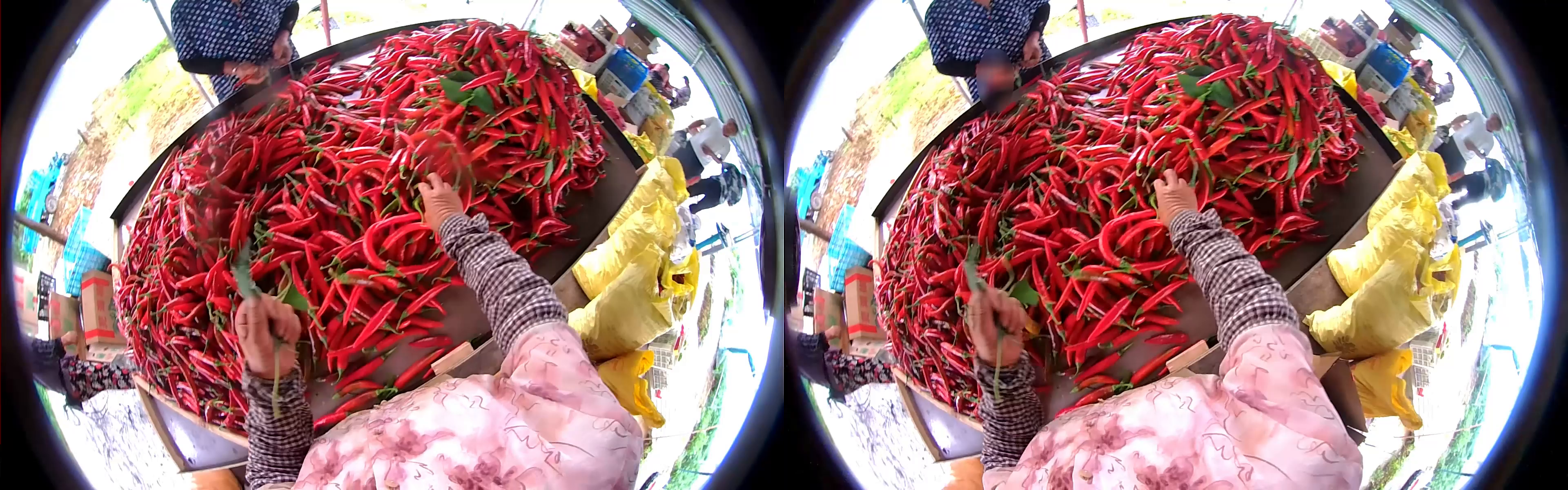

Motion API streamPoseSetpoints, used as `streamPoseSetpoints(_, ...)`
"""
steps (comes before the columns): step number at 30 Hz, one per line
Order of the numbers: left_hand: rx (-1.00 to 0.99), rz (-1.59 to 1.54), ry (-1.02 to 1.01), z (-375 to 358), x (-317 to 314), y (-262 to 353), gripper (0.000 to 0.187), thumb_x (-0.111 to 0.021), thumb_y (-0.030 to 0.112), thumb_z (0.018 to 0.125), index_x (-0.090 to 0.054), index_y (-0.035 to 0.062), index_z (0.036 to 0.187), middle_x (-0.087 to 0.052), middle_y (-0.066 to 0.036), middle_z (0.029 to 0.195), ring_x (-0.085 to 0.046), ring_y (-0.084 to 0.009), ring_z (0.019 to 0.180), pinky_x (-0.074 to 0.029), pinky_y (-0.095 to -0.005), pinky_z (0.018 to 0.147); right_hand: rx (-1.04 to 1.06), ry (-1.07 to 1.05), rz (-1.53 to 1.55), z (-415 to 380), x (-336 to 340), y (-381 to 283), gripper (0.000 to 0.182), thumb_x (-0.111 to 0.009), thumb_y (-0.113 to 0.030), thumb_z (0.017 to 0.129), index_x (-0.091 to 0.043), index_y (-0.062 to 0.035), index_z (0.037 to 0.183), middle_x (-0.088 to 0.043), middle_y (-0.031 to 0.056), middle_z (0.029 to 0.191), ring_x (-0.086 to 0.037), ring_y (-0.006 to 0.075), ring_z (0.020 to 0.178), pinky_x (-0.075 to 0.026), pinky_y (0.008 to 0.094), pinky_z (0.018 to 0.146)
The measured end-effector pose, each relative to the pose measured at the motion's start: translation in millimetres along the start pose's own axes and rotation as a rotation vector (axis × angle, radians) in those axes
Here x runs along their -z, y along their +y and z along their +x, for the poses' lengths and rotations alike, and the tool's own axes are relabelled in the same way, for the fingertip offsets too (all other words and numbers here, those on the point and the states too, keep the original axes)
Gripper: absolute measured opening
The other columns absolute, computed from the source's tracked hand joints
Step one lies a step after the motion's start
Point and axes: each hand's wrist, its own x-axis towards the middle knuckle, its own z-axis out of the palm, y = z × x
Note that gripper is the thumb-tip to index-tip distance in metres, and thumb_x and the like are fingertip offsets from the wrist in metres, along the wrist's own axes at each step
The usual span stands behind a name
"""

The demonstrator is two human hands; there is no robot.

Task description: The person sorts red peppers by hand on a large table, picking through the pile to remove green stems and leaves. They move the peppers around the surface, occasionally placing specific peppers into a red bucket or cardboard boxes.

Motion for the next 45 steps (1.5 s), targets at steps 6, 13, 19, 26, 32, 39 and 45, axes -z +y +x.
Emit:
streamPoseSetpoints(6, 0.304, -0.251, 0.171, -17.8, 30.7, -19.1, 0.041, -0.044, 0.044, 0.094, -0.039, 0.0124, 0.069, -0.033, 0.001, 0.051, -0.031, -0.0120, 0.040, -0.028, -0.0277, 0.037, -0.021, -0.259, 0.193, -12.0, 3.5, -15.4, 0.033, -0.068, -0.028, 0.079, -0.058, 0.0001, 0.094, -0.060, 0.0180, 0.091, -0.059, 0.0334, 0.084, -0.050, 0.0413, 0.077)
streamPoseSetpoints(13, 0.777, -0.268, 0.160, -51.6, 35.6, -100.6, 0.038, -0.060, 0.045, 0.085, -0.041, 0.0138, 0.073, -0.039, 0.001, 0.059, -0.041, -0.0135, 0.049, -0.036, -0.0293, 0.044, -0.015, -0.081, 0.943, -95.5, 14.2, -90.5, 0.032, -0.075, -0.021, 0.074, -0.062, 0.0012, 0.093, -0.065, 0.0150, 0.087, -0.062, 0.0250, 0.078, -0.050, 0.0343, 0.070)
streamPoseSetpoints(19, 0.870, -0.218, 0.277, -54.5, 17.3, -103.1, 0.042, -0.057, 0.054, 0.083, -0.056, 0.0124, 0.090, -0.057, -0.002, 0.072, -0.053, -0.0160, 0.059, -0.046, -0.0312, 0.054, 0.342, -0.272, 1.078, -168.8, 29.1, -145.2, 0.017, -0.070, -0.007, 0.072, -0.062, -0.0017, 0.086, -0.060, 0.0099, 0.081, -0.060, 0.0254, 0.079, -0.049, 0.0306, 0.070)
streamPoseSetpoints(26, 0.706, 0.091, 0.278, -60.0, 55.9, -108.5, 0.023, -0.052, 0.025, 0.093, -0.052, 0.0077, 0.079, -0.051, -0.002, 0.060, -0.048, -0.0138, 0.045, -0.036, -0.0258, 0.037, 0.274, 0.158, 0.384, -144.7, 32.8, -43.7, 0.054, -0.075, -0.027, 0.066, -0.056, -0.0063, 0.112, -0.049, 0.0073, 0.118, -0.044, 0.0238, 0.116, -0.037, 0.0392, 0.099)
streamPoseSetpoints(32, 0.825, 0.283, 0.184, -60.2, 35.6, -106.6, 0.020, -0.057, 0.020, 0.091, -0.057, 0.0036, 0.079, -0.052, -0.002, 0.062, -0.048, -0.0118, 0.048, -0.038, -0.0258, 0.038, -0.906, -0.203, 0.339, -79.9, 32.6, 64.2, 0.104, -0.064, -0.073, 0.060, -0.025, -0.0240, 0.143, -0.003, 0.0133, 0.152, -0.005, 0.0442, 0.136, -0.009, 0.0654, 0.105)
streamPoseSetpoints(39, 0.883, 0.322, -0.143, -73.8, 23.4, -144.7, 0.014, -0.057, 0.010, 0.090, -0.061, -0.0014, 0.096, -0.062, -0.004, 0.073, -0.054, -0.0100, 0.056, -0.043, -0.0232, 0.049, -0.510, -0.398, 0.236, -79.0, 7.7, -38.5, 0.079, -0.063, -0.061, 0.067, -0.041, -0.0257, 0.134, -0.022, 0.0110, 0.147, -0.009, 0.0548, 0.131, -0.006, 0.0698, 0.102)
streamPoseSetpoints(45, 0.684, 0.920, -0.425, -71.2, 39.7, -187.8, 0.020, -0.060, 0.017, 0.087, -0.063, -0.0017, 0.093, -0.061, -0.009, 0.064, -0.059, -0.0176, 0.056, -0.045, -0.0310, 0.051, -0.118, -0.354, 0.368, -97.2, -20.5, -139.5, 0.059, -0.056, -0.020, 0.071, -0.047, -0.0322, 0.129, -0.033, 0.0053, 0.136, -0.027, 0.0461, 0.125, -0.024, 0.0617, 0.101)
